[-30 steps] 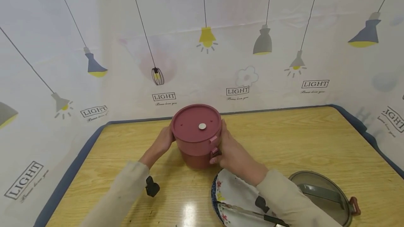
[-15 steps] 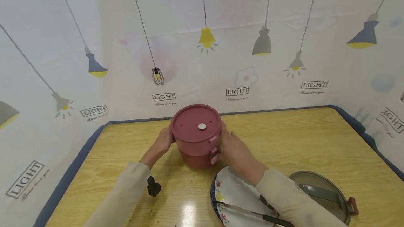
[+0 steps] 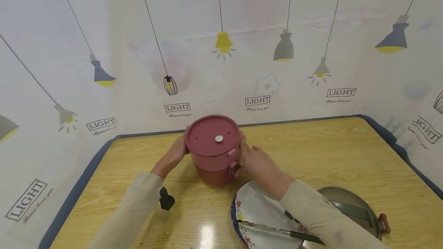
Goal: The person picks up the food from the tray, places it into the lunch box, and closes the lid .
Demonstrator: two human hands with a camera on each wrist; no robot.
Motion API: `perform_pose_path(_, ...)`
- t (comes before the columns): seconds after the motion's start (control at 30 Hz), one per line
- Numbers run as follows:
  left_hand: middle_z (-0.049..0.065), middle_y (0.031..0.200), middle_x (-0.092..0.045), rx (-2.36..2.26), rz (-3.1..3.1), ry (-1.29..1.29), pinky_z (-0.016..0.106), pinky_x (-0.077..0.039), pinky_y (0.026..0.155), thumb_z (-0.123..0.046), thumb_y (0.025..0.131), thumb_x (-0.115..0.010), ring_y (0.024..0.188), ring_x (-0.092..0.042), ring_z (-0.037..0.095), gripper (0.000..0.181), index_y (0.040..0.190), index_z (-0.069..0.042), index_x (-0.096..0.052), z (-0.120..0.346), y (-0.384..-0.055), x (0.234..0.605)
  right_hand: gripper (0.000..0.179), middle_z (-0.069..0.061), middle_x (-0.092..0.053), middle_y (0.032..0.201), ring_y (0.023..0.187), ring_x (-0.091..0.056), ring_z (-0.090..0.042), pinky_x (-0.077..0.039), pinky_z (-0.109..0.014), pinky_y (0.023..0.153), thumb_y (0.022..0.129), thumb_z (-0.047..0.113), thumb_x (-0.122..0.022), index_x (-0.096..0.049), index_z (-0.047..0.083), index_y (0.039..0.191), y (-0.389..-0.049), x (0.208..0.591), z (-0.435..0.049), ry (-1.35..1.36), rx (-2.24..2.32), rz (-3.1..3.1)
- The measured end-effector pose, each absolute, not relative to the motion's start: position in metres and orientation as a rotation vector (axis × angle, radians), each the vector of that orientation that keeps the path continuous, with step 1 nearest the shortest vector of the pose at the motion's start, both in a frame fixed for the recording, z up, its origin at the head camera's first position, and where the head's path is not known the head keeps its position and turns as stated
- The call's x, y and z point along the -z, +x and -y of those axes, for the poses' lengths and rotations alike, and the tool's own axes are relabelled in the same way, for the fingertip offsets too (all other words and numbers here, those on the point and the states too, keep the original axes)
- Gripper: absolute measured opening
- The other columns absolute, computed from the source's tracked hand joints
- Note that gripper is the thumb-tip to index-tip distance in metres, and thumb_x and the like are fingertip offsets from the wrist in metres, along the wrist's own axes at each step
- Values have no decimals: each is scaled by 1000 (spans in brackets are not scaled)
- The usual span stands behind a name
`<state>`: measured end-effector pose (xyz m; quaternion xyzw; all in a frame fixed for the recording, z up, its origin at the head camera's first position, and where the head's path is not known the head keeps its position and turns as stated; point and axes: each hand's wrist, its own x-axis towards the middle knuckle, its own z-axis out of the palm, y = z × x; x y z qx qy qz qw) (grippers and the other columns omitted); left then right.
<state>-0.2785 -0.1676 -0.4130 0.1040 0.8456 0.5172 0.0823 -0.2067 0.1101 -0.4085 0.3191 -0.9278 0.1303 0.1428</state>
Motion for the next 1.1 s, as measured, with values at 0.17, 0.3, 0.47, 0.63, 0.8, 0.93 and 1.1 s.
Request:
perform_pose_path(0.17,16,144,-58,-1620,-2502,316,47,-46,113,-61,103,0,134,-56,31,85,141,-7,-54,165,-275,415,122,-3,-70,72,64,-67,-17,-52,-57,97,81,24,-81,12,-4,154,-207,410,-107,884,-395,2700)
perform_pose_path(0.3,16,139,-61,-1639,-2532,305,46,-47,111,-59,104,-1,131,-59,31,85,138,-6,-58,161,-271,415,114,-7,-71,76,64,-66,-19,-56,-52,91,83,14,-82,6,-3,154,-205,411,-107,809,-372,2751)
perform_pose_path(0.47,17,134,-63,-1598,-2571,332,47,-50,108,-61,103,-1,126,-62,30,85,139,-7,-56,157,-272,414,105,-14,-70,83,60,-61,-17,-55,-34,59,84,8,-80,-2,-4,153,-205,413,-108,742,-333,2734)
perform_pose_path(0.63,19,140,-60,-1591,-2579,314,48,-50,108,-61,103,0,128,-61,33,86,144,-6,-51,160,-271,414,104,-14,-70,82,63,-64,-18,-58,-33,62,85,11,-79,-3,-8,153,-206,411,-104,762,-335,2765)
perform_pose_path(0.8,18,131,-62,-1623,-2550,292,47,-50,107,-62,103,0,123,-63,30,85,141,-8,-54,161,-269,415,111,-16,-73,89,60,-63,-15,-57,-31,61,82,13,-82,1,-3,155,-205,406,-105,805,-379,2745)
perform_pose_path(0.93,14,117,-66,-1692,-2551,144,45,-53,103,-66,102,-8,111,-65,25,83,131,-8,-60,158,-266,416,112,-18,-74,91,61,-65,-17,-59,-35,62,82,16,-82,0,-3,155,-202,400,-108,829,-358,2770)
perform_pose_path(1.1,14,118,-66,-1768,-2551,39,39,-56,98,-60,106,-17,109,-66,23,74,128,-5,-62,156,-260,416,104,-21,-74,101,64,-67,-19,-59,-36,62,81,20,-82,-13,-7,155,-199,396,-112,834,-344,2764)
